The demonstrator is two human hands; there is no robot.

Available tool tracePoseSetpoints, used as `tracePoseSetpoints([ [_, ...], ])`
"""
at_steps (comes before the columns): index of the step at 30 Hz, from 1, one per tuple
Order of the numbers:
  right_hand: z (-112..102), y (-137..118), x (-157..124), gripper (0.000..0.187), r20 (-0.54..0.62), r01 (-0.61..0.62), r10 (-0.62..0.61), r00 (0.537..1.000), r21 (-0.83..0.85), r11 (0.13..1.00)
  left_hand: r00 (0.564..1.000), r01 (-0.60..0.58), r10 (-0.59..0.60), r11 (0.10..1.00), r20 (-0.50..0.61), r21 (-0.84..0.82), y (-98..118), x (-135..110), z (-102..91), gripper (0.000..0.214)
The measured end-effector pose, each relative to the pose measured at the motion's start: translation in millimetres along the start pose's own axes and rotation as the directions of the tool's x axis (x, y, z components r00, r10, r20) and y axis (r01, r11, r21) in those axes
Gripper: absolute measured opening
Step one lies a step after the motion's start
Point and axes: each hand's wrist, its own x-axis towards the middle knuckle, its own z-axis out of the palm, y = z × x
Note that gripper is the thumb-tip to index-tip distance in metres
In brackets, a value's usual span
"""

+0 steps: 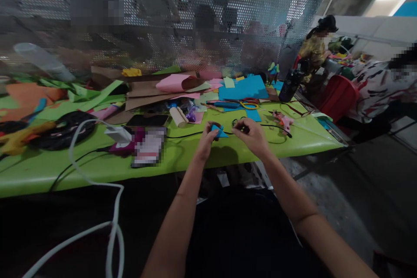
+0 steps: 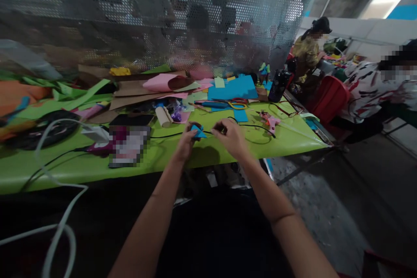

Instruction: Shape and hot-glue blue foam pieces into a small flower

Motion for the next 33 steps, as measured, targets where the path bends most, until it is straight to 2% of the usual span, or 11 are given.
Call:
tracePoseSetpoints([
  [3, 18, -5, 1, 0.015, -0.003, 0.014, -0.014, 1.0, 0.017, 1.0, 0.999, -0.027, 0.026, 0.999, 0.02, 0.025, -1, -1, -0.8, 0.033],
  [8, 27, -6, 4, 0.015, -0.044, 0.014, -0.015, 0.999, -0.025, 1.0, 0.999, -0.039, 0.037, 0.998, 0.03, 0.047, 5, -4, 1.7, 0.032],
  [15, 28, -7, 7, 0.008, -0.047, 0.059, -0.069, 0.997, -0.18, 0.982, 0.998, -0.061, 0.057, 0.992, 0.041, 0.107, 6, -4, 2.4, 0.029],
  [24, 26, -12, 4, 0.007, -0.009, 0.107, -0.122, 0.993, -0.41, 0.906, 0.998, -0.023, 0.015, 0.99, 0.059, 0.139, 16, -8, 5.7, 0.028],
  [33, 24, -15, 7, 0.013, 0.1, 0.263, -0.251, 0.963, -0.568, 0.78, 0.995, -0.055, 0.046, 0.991, 0.083, 0.118, 3, -2, 4.8, 0.032],
])
